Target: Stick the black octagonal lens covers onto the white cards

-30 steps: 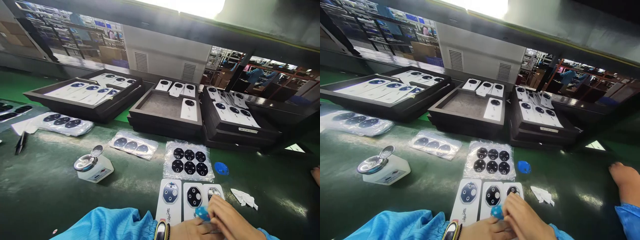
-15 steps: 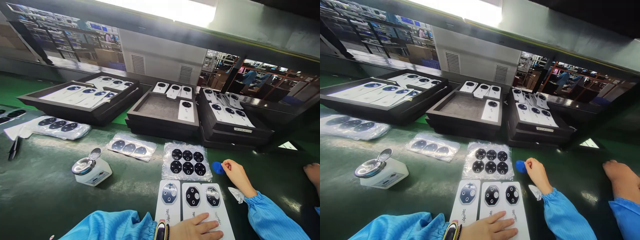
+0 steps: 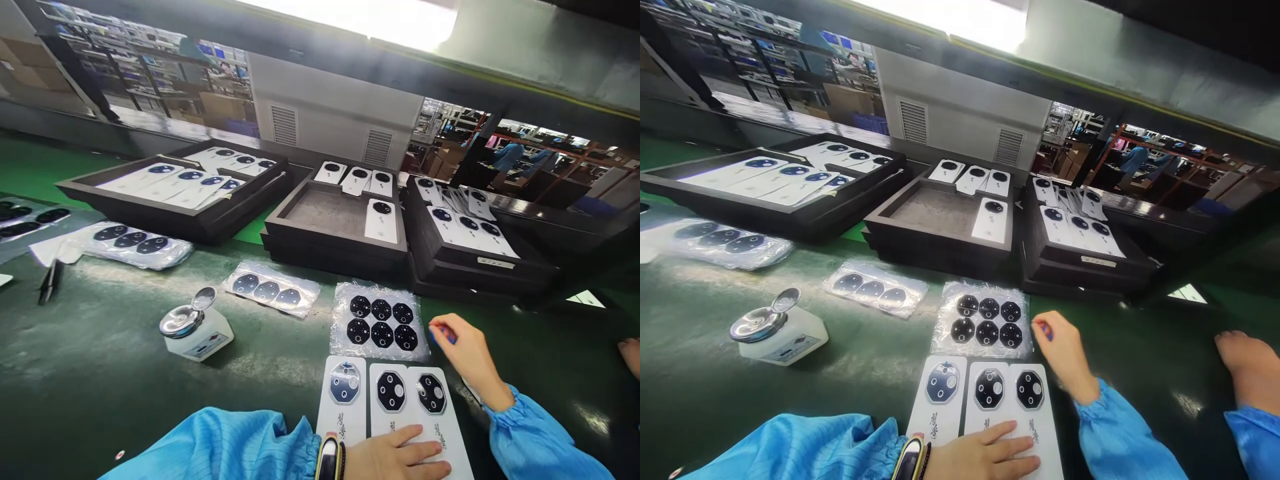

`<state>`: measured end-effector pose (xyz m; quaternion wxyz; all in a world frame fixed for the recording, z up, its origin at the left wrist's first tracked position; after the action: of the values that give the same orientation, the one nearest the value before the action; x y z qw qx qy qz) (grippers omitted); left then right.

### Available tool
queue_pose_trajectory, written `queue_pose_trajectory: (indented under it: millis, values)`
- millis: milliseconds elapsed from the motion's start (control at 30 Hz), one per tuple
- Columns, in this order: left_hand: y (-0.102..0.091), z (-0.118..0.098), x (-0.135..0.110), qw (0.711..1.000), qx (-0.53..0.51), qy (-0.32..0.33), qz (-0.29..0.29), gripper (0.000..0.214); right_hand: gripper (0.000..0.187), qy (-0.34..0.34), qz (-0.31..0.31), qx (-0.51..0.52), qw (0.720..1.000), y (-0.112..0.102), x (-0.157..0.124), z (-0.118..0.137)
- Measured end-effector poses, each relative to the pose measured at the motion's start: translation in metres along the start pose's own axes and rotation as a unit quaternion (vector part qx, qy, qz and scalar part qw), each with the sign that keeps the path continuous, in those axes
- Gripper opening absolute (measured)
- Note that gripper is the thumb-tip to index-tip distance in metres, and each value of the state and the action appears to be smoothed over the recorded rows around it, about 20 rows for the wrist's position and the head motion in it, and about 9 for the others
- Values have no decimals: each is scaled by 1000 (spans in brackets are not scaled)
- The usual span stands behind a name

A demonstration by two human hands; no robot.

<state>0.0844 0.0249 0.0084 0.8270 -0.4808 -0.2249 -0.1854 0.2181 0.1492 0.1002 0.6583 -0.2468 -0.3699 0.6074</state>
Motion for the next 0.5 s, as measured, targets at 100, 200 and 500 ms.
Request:
queue_pose_trajectory:
  millis: [100, 200, 500]
  values:
    - [-1, 0, 3, 1000, 6, -2, 12, 35, 13, -73, 125, 19, 989, 48, -5, 46]
    - [0, 0, 6, 1000, -4, 5, 22, 32, 10, -118, 210, 12, 971, 91, -10, 82]
    - [7, -2, 6, 999, -19, 10, 25, 33, 15, -96, 291, -87, 948, 116, -7, 100]
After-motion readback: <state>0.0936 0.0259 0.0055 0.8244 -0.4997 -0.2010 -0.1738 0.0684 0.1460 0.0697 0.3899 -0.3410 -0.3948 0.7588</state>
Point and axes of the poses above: each hand's wrist, its own x-axis towards the middle knuckle, its own y-axis out of the palm, z = x × y, the point moved 6 cm from there along x, towards the middle knuckle, and after that the axes turned 14 degrees about x, right-handed, at the moved point
